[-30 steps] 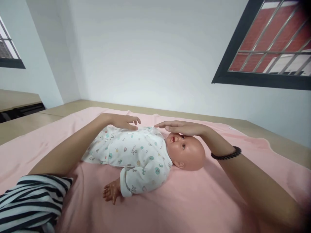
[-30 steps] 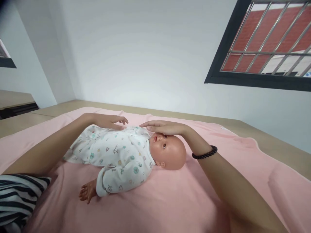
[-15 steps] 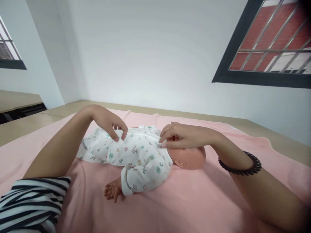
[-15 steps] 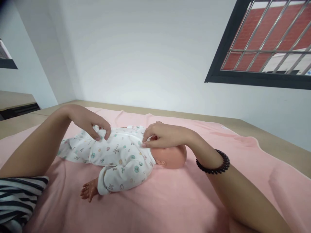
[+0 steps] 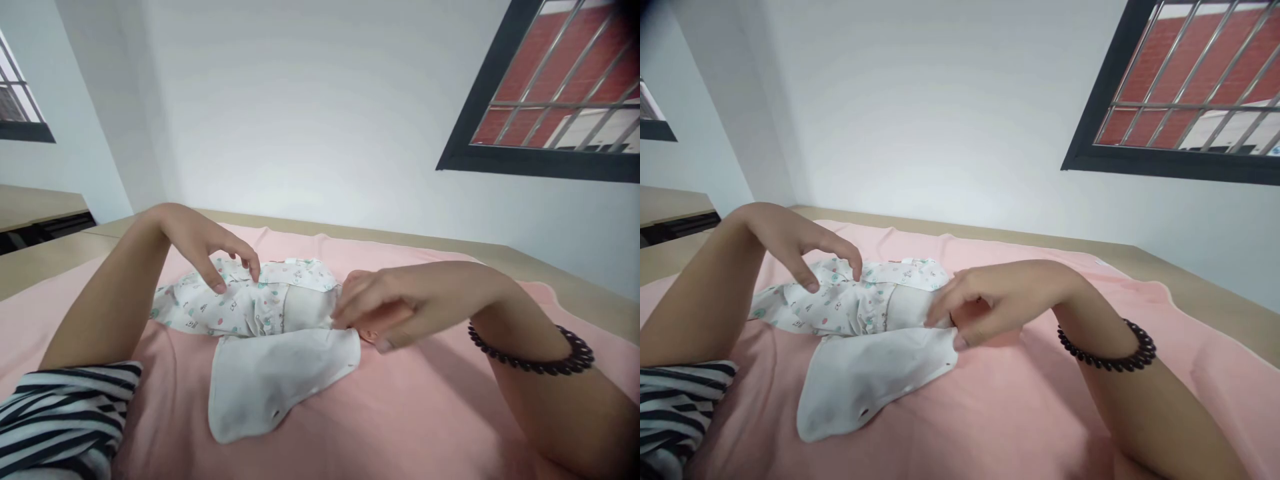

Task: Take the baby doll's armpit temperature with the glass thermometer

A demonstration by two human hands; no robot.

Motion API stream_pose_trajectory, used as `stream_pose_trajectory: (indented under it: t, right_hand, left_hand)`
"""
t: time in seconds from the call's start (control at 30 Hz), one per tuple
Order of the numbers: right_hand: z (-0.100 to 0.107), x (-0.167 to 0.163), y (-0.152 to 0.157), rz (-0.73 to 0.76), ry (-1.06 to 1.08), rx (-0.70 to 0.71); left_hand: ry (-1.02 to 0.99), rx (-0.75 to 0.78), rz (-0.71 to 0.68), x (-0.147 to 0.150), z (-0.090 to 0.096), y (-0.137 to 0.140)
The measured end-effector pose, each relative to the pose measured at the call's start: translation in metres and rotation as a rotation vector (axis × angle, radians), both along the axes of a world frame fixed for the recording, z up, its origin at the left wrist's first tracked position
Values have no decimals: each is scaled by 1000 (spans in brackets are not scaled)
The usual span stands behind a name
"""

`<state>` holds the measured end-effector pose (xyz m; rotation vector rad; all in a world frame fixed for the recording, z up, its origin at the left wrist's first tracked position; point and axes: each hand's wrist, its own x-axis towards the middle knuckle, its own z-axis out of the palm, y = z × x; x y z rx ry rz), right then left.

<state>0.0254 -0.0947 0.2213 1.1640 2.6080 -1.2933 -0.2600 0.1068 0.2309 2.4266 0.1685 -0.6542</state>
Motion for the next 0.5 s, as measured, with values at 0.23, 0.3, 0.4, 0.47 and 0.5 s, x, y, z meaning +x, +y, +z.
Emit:
stream_pose_trajectory:
  t: [0.23, 0.3, 0.4, 0.47, 0.5]
  right_hand:
    - [-31, 0, 23, -231, -290, 213]
    - [-36, -2, 25, -223, -315, 189]
    - [-38, -6, 24, -228, -318, 220]
    - [-38, -6, 24, -247, -326, 290]
    - [-39, -4, 25, -280, -345, 350]
  left_hand:
    - [155, 76, 116, 17, -30, 11]
    - [179, 94, 137, 19, -34, 12]
    - [178, 138, 161, 19, -35, 15]
    - [115, 169, 169, 18, -35, 17]
    - [66, 196, 180, 17, -34, 18]
